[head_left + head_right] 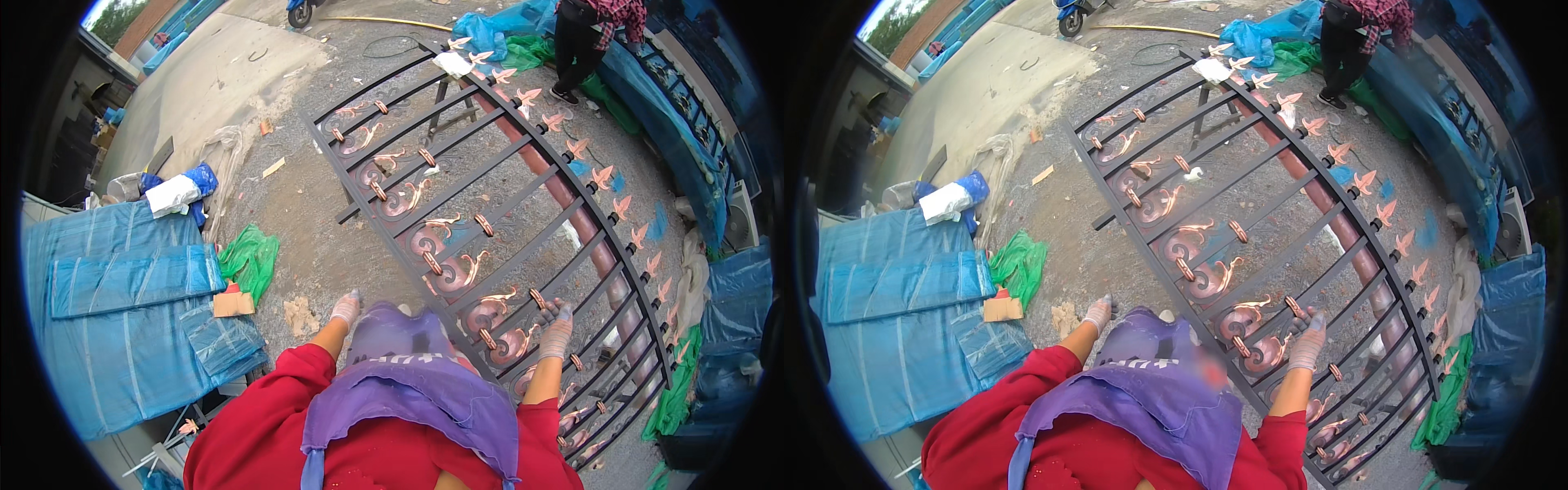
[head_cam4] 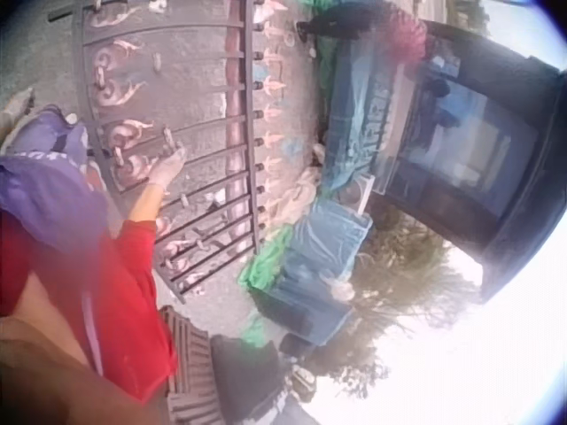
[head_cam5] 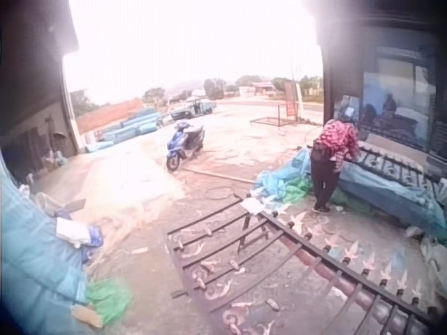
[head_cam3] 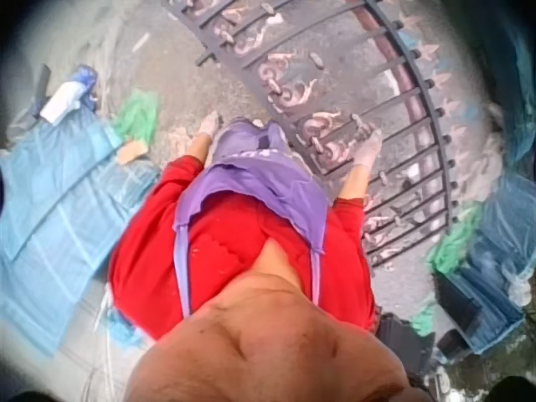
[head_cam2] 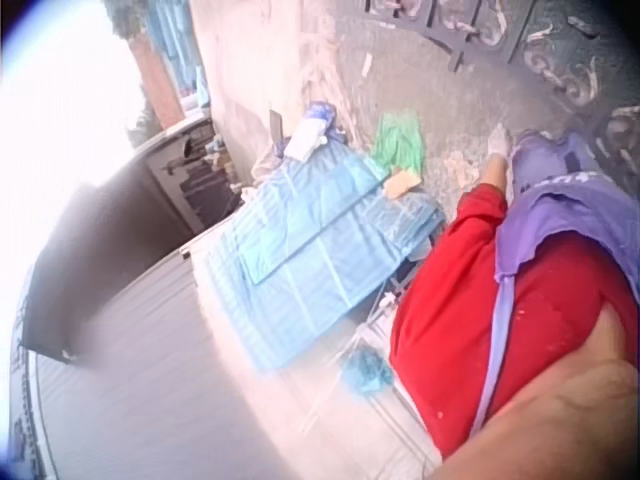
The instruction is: The person paints decorative metal gate sections with a brush, applying a copper-colored finish to the ornamental details. The person moves along the gate, painting different sections and flipping the gate over to access the other side.
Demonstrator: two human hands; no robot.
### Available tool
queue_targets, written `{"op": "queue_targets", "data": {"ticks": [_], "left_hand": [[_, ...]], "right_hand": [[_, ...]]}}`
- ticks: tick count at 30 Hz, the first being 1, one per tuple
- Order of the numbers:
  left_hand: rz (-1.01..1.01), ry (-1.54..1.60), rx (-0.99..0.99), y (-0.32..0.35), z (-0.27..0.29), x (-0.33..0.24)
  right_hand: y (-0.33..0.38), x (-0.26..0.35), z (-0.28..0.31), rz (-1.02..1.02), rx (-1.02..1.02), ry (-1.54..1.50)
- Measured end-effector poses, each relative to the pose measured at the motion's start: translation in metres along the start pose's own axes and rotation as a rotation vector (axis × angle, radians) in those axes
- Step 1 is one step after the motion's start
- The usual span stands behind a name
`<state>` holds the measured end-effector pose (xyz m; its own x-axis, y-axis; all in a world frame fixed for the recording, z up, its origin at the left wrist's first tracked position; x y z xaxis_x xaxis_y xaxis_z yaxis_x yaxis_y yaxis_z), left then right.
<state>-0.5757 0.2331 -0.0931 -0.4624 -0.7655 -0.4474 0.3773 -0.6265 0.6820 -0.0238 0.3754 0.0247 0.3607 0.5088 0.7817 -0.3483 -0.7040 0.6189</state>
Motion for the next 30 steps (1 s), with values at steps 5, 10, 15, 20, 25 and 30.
{"op": "queue_targets", "data": {"ticks": [5, 10, 15, 20, 25, 30], "left_hand": [[0.34, 0.619, -0.107, 0.043, -0.009, -0.018], [0.228, 0.621, -0.025, 0.053, -0.03, -0.063], [-0.079, 0.577, 0.142, 0.083, -0.06, -0.138], [-0.148, 0.333, 0.169, 0.109, -0.052, -0.117], [-0.207, 0.103, 0.124, 0.131, -0.031, -0.107], [0.051, 0.379, 0.112, 0.119, -0.022, -0.084]], "right_hand": [[-0.107, -0.003, 0.082, 0.188, -0.308, 0.043], [-0.182, -0.014, 0.133, 0.353, -0.543, 0.397], [-0.238, -0.03, 0.14, 0.391, -0.431, 0.593], [-0.249, -0.032, 0.053, 0.259, -0.362, 0.703], [-0.243, -0.008, 0.008, 0.014, -0.147, 0.219], [-0.248, -0.013, -0.001, -0.11, -0.141, 0.094]]}}
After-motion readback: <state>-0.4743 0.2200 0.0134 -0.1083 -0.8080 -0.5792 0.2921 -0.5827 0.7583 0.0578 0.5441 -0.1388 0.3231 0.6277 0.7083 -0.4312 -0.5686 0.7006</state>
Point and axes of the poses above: each hand's wrist, its own y-axis away from the middle knuckle, its own z-axis out of the back of the hand, x = y × z, the point moved 3 cm from there along -y, towards the middle knuckle, and after that the axes turned 9 degrees about y, right-handed, at the moved point
